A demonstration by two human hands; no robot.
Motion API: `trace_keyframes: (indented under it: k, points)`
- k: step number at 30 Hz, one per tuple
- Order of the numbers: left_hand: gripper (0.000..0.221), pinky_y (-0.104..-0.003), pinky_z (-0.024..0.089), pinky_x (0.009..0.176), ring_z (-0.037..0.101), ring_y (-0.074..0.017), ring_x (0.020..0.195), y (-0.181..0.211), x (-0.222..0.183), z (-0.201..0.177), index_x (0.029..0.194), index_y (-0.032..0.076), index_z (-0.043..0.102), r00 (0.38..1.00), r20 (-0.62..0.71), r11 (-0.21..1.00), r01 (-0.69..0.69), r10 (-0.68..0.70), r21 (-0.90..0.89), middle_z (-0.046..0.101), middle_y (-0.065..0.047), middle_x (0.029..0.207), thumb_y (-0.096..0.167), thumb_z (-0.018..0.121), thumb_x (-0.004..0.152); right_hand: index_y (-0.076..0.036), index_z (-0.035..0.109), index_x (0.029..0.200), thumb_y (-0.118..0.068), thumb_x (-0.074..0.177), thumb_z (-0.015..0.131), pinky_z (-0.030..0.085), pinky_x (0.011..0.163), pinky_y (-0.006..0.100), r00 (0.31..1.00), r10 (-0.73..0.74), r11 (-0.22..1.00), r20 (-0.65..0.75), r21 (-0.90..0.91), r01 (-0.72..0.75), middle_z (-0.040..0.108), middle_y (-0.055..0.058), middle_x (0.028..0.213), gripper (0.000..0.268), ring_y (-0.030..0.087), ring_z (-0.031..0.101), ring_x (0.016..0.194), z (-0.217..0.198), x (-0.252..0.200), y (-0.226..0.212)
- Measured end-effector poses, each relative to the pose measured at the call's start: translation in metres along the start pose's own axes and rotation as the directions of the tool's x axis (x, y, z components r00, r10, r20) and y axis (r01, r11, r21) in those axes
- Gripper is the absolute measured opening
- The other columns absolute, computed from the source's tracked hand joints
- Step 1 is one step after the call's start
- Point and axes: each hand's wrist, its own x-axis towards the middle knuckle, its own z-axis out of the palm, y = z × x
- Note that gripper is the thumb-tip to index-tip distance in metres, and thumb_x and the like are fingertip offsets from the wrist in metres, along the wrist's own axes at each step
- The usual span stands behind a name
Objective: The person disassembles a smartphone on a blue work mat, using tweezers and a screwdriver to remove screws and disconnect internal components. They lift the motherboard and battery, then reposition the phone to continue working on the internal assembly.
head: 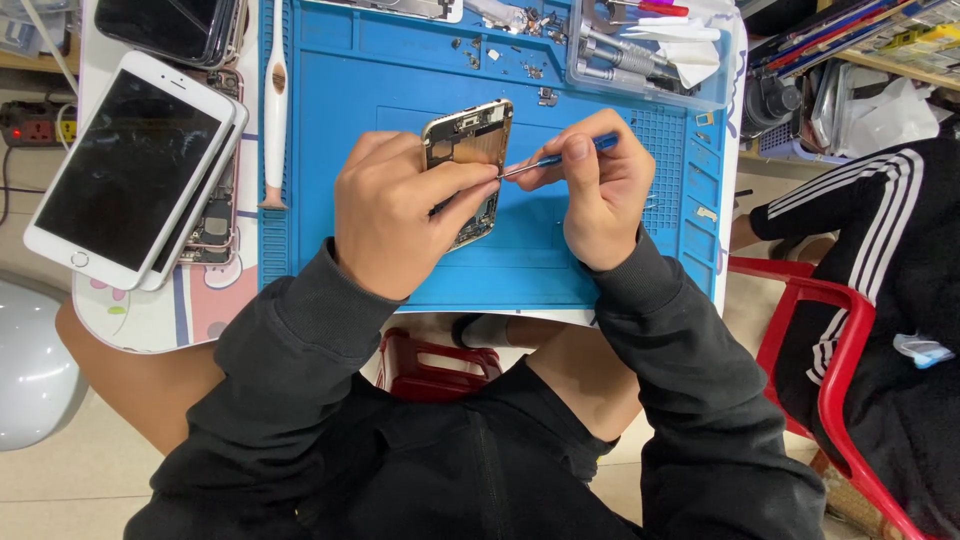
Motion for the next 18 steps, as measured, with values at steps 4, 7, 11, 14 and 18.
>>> trace_keyframes:
  k: [4, 7, 11, 14, 18]
  points:
    - [0.012, -0.042, 0.050, 0.076, 0.063, -0.0244, 0.078, 0.0006, 0.0005, -0.0003, 0.101, 0.015, 0.085, 1.000, -0.012, 1.000, 0.007, -0.007, -0.007, 0.074, -0.002, 0.086, 0.014, 0.095, 0.094, -0.003, 0.056, 0.101, -0.038, 0.113, 0.054, 0.067, 0.060, 0.035, 1.000, 0.000, 1.000, 0.006, -0.001, 0.000, 0.063, 0.014, 0.081, 0.036, 0.033, 0.080, 0.075, 0.0005, 0.0000, -0.0004]
    - [0.011, -0.042, 0.049, 0.073, 0.061, -0.0247, 0.077, 0.0025, -0.0002, -0.0009, 0.101, 0.014, 0.086, 1.000, -0.014, 1.000, 0.000, 0.000, -0.002, 0.073, -0.002, 0.083, 0.014, 0.094, 0.095, -0.003, 0.056, 0.102, -0.037, 0.112, 0.055, 0.068, 0.062, 0.036, 1.000, -0.003, 1.000, -0.002, 0.016, 0.003, 0.063, 0.015, 0.083, 0.036, 0.033, 0.079, 0.074, 0.0007, -0.0017, -0.0007]
    - [0.011, -0.042, 0.051, 0.074, 0.063, -0.0245, 0.077, 0.0016, 0.0029, -0.0011, 0.101, 0.014, 0.085, 1.000, -0.005, 1.000, 0.013, -0.013, -0.016, 0.074, -0.003, 0.085, 0.012, 0.094, 0.094, -0.004, 0.056, 0.101, -0.037, 0.112, 0.055, 0.068, 0.062, 0.034, 1.000, -0.001, 1.000, 0.000, 0.008, 0.001, 0.066, 0.016, 0.082, 0.035, 0.032, 0.080, 0.076, 0.0009, 0.0018, -0.0027]
    - [0.011, -0.042, 0.051, 0.074, 0.062, -0.0245, 0.076, 0.0023, 0.0010, -0.0008, 0.101, 0.015, 0.085, 1.000, -0.002, 1.000, 0.020, -0.020, -0.004, 0.071, -0.002, 0.081, 0.012, 0.093, 0.094, -0.004, 0.056, 0.102, -0.036, 0.112, 0.054, 0.067, 0.063, 0.034, 1.000, 0.001, 1.000, 0.010, 0.002, -0.001, 0.069, 0.017, 0.083, 0.033, 0.031, 0.080, 0.076, 0.0013, 0.0003, -0.0040]
    - [0.011, -0.042, 0.051, 0.074, 0.064, -0.0251, 0.079, 0.0002, 0.0020, -0.0009, 0.102, 0.015, 0.085, 1.000, -0.005, 1.000, 0.009, -0.009, 0.018, 0.075, -0.002, 0.088, 0.013, 0.094, 0.095, -0.005, 0.056, 0.102, -0.036, 0.112, 0.054, 0.066, 0.063, 0.032, 1.000, -0.007, 1.000, 0.014, -0.003, 0.007, 0.069, 0.017, 0.081, 0.033, 0.031, 0.081, 0.076, 0.0032, 0.0027, -0.0063]
